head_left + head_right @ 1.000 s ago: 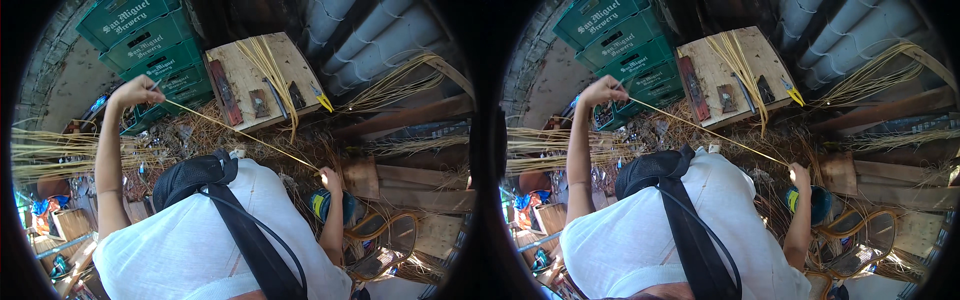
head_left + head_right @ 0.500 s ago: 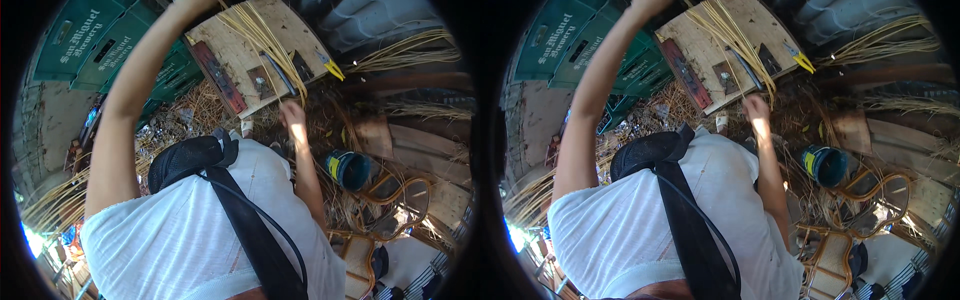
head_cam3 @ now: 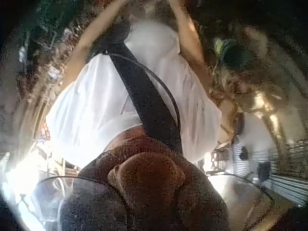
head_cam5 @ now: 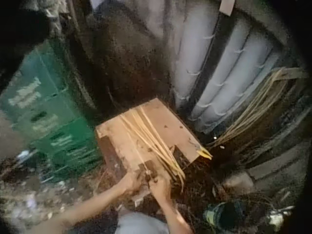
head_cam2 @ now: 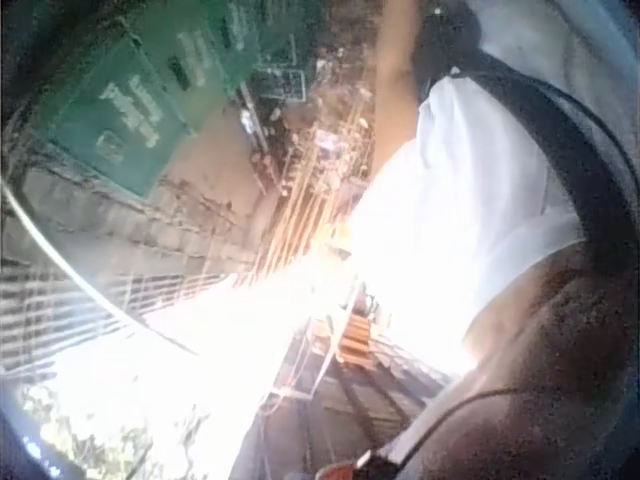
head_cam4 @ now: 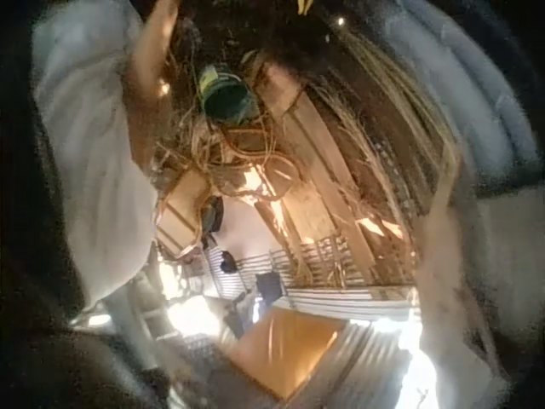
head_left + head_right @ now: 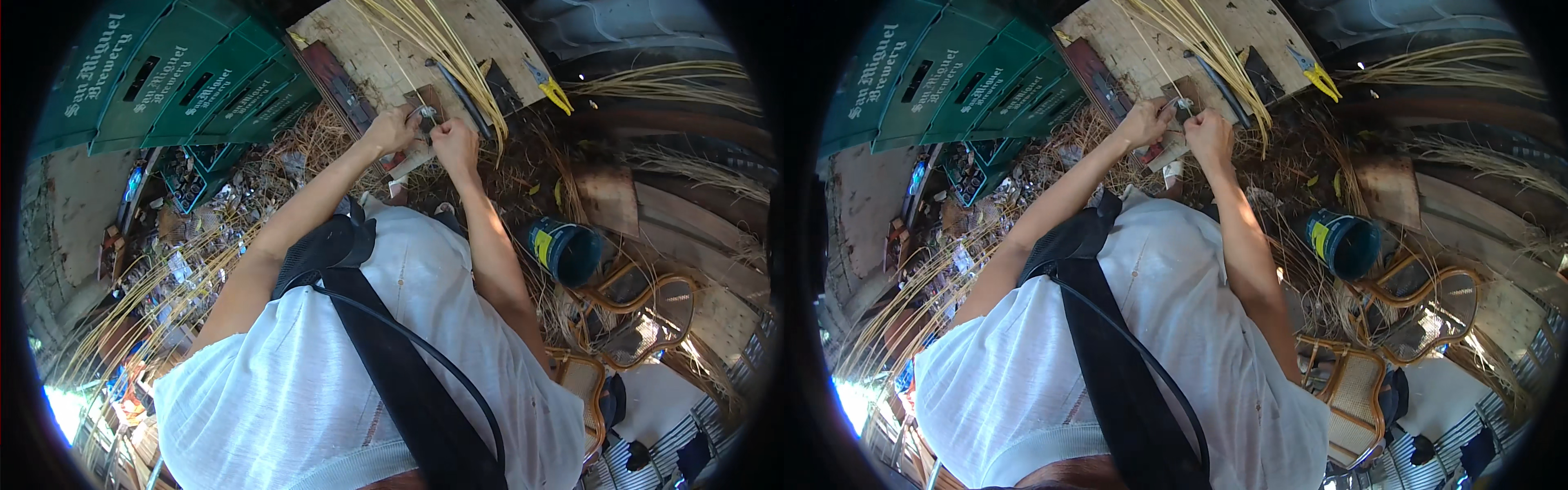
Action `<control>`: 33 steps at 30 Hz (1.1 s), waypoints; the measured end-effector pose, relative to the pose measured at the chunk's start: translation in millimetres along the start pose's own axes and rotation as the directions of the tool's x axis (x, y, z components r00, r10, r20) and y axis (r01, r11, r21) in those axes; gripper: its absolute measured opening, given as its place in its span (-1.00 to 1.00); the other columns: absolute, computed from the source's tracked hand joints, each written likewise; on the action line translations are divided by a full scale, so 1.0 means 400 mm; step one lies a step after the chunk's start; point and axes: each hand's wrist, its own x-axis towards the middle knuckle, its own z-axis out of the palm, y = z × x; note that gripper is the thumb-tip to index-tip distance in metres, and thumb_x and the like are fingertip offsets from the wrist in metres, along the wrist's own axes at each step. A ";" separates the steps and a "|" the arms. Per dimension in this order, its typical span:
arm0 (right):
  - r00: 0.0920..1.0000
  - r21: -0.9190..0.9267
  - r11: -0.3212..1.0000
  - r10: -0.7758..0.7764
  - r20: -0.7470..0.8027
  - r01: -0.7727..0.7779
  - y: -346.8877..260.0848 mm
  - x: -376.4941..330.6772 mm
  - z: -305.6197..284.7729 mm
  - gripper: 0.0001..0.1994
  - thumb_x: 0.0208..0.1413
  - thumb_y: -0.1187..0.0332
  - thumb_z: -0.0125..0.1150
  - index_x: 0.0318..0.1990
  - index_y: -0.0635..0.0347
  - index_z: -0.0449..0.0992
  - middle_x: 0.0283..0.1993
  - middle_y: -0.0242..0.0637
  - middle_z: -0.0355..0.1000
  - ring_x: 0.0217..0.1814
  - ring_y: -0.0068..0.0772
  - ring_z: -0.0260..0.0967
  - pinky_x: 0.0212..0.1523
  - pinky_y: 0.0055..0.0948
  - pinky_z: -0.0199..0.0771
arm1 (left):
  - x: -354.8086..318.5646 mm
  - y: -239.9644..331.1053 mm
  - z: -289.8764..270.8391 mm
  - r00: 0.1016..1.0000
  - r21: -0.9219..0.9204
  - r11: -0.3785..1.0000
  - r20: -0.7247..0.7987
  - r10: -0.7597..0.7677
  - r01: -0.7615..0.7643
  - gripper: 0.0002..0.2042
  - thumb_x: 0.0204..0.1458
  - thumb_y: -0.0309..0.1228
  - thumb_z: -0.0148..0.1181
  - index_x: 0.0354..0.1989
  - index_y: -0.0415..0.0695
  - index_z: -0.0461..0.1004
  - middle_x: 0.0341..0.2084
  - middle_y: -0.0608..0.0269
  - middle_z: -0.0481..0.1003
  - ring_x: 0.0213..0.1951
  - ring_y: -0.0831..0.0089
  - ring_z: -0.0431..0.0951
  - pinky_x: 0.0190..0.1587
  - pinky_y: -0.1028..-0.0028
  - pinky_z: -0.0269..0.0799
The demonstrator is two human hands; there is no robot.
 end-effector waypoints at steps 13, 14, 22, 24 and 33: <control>0.980 -0.112 0.979 -0.182 -0.081 0.172 0.057 -0.043 0.041 -0.82 0.06 0.28 0.10 -0.38 0.21 0.46 -0.37 0.01 0.48 -0.32 0.09 0.46 -0.27 -0.05 0.45 | 0.028 -0.031 0.083 0.997 0.568 0.819 0.027 0.075 -0.077 -0.70 0.14 -0.28 -0.13 -0.31 -0.32 0.39 -0.42 -0.31 0.49 -0.29 -0.11 0.56 -0.22 0.07 0.48; 0.992 -0.058 0.991 -0.120 -0.038 0.118 0.056 -0.044 0.034 -0.81 0.07 0.27 0.09 -0.35 0.22 0.46 -0.36 0.02 0.48 -0.30 0.11 0.46 -0.25 -0.04 0.44 | 0.027 -0.023 0.083 0.997 0.592 0.802 0.036 0.073 -0.081 -0.70 0.13 -0.28 -0.13 -0.30 -0.31 0.40 -0.40 -0.31 0.50 -0.29 -0.10 0.57 -0.22 0.08 0.49; 0.997 0.120 0.991 0.045 0.063 -0.053 0.073 -0.059 -0.005 -0.77 0.13 0.24 0.03 -0.23 0.20 0.46 -0.26 0.03 0.49 -0.16 0.14 0.43 -0.17 -0.11 0.40 | 0.017 0.073 0.065 0.989 0.547 0.831 0.036 -0.146 0.103 -0.63 0.05 -0.28 -0.11 -0.17 -0.34 0.45 -0.25 -0.30 0.50 -0.16 -0.12 0.54 -0.09 0.17 0.47; 0.997 0.226 0.974 0.018 0.073 -0.034 0.126 -0.122 -0.031 -0.77 0.15 0.23 0.02 -0.23 0.20 0.46 -0.25 0.00 0.48 -0.18 0.10 0.43 -0.18 -0.16 0.40 | 0.014 0.073 0.068 0.991 0.573 0.811 -0.018 -0.129 0.116 -0.63 0.04 -0.28 -0.11 -0.17 -0.34 0.46 -0.23 -0.29 0.50 -0.14 -0.10 0.54 -0.06 0.18 0.46; 0.829 -0.400 0.801 0.538 0.151 -0.446 0.852 -1.185 -0.447 -0.76 0.14 0.16 0.02 -0.22 0.11 0.47 -0.29 -0.01 0.48 -0.24 0.06 0.46 -0.24 -0.09 0.44 | 0.005 0.072 0.060 0.977 0.573 0.809 0.060 -0.205 0.134 -0.60 0.08 -0.24 -0.09 -0.05 -0.29 0.42 -0.03 -0.24 0.41 -0.02 -0.10 0.48 0.02 0.23 0.41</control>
